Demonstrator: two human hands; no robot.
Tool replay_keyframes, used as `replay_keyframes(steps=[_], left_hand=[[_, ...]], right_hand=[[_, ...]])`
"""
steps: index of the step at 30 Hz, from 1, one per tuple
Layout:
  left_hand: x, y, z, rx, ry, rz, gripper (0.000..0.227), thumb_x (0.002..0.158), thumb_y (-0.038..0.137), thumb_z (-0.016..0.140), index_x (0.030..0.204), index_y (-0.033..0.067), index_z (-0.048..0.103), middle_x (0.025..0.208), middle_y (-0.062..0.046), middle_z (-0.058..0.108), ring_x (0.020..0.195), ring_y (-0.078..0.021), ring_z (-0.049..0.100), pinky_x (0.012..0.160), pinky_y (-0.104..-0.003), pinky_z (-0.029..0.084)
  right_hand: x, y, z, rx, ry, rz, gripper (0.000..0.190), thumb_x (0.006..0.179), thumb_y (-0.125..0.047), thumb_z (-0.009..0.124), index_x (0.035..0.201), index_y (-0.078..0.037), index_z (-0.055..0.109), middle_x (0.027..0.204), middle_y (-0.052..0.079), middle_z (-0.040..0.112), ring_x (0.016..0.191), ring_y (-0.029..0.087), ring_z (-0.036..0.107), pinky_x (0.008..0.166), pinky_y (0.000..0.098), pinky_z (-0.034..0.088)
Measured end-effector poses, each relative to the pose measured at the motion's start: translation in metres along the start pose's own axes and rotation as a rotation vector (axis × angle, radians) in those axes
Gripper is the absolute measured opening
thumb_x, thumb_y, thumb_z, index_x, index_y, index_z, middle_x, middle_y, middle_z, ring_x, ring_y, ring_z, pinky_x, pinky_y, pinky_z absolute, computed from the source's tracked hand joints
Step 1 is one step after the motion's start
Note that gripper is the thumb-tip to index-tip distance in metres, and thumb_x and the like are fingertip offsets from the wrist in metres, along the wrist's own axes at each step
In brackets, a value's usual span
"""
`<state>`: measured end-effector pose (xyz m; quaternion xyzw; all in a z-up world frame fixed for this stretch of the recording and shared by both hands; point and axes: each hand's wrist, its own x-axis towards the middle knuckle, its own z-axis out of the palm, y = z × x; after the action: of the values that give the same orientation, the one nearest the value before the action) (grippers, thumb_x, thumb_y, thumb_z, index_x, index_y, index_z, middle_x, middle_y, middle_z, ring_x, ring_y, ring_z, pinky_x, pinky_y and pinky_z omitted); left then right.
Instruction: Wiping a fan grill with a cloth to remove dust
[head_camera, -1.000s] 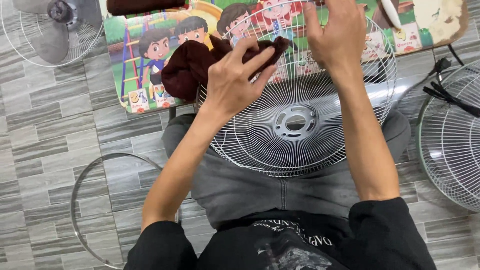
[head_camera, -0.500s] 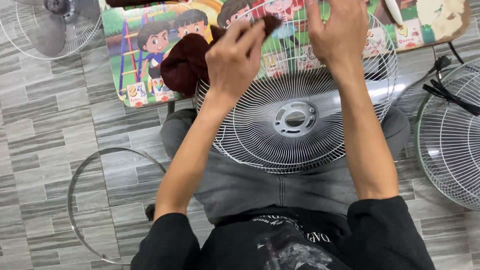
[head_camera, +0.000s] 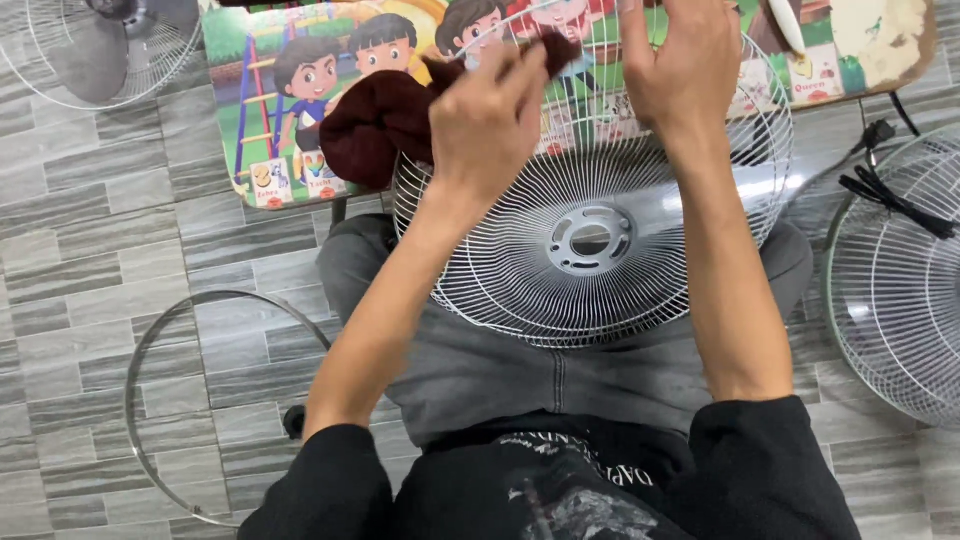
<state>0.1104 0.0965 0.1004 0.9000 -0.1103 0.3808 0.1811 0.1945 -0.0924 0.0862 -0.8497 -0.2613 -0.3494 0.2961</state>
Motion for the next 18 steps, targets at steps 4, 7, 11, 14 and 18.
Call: replay_keyframes(steps=[4, 7, 11, 14, 18], left_hand=[[-0.029, -0.002, -0.009, -0.080, -0.172, 0.108, 0.016, 0.090, 0.007, 0.077, 0.106, 0.0080, 0.077, 0.094, -0.003, 0.069, 0.051, -0.0089, 0.058, 0.038, -0.018, 0.044], [-0.012, -0.019, 0.004, 0.008, 0.009, 0.006, 0.015, 0.093, 0.010, 0.075, 0.108, 0.0105, 0.076, 0.092, -0.002, 0.067, 0.051, -0.0090, 0.052, 0.042, -0.021, 0.043], [-0.006, -0.016, 0.000, -0.001, 0.052, -0.079, 0.012, 0.092, 0.010, 0.074, 0.103, 0.0061, 0.077, 0.091, 0.001, 0.063, 0.049, -0.0106, 0.056, 0.042, -0.024, 0.048], [-0.034, -0.006, -0.001, -0.004, -0.055, 0.008, 0.022, 0.095, 0.009, 0.072, 0.117, 0.0121, 0.071, 0.089, 0.000, 0.064, 0.053, -0.0085, 0.051, 0.045, -0.024, 0.044], [-0.030, -0.003, -0.002, -0.018, 0.003, -0.053, 0.020, 0.090, 0.007, 0.077, 0.110, 0.0091, 0.075, 0.091, 0.000, 0.067, 0.055, -0.0105, 0.058, 0.046, -0.022, 0.049]], right_hand=[[0.003, -0.003, 0.004, -0.026, 0.005, -0.007, 0.016, 0.107, -0.016, 0.066, 0.109, -0.002, 0.073, 0.099, 0.012, 0.074, 0.080, 0.028, 0.064, 0.075, 0.0378, 0.045], [-0.001, 0.001, 0.005, -0.033, -0.011, 0.011, 0.019, 0.106, -0.018, 0.067, 0.107, -0.001, 0.076, 0.101, 0.017, 0.073, 0.084, 0.033, 0.062, 0.077, 0.0418, 0.047], [0.000, 0.001, 0.002, -0.026, -0.016, 0.013, 0.019, 0.107, -0.019, 0.066, 0.107, -0.001, 0.074, 0.099, 0.016, 0.074, 0.080, 0.033, 0.064, 0.079, 0.0417, 0.048], [0.003, 0.000, 0.001, 0.000, -0.029, 0.016, 0.015, 0.102, -0.013, 0.068, 0.110, -0.001, 0.071, 0.102, 0.013, 0.074, 0.080, 0.028, 0.063, 0.077, 0.0384, 0.045], [-0.001, 0.004, 0.004, -0.023, -0.041, 0.003, 0.016, 0.106, -0.016, 0.068, 0.106, -0.002, 0.075, 0.095, 0.012, 0.073, 0.075, 0.026, 0.060, 0.077, 0.0381, 0.046]])
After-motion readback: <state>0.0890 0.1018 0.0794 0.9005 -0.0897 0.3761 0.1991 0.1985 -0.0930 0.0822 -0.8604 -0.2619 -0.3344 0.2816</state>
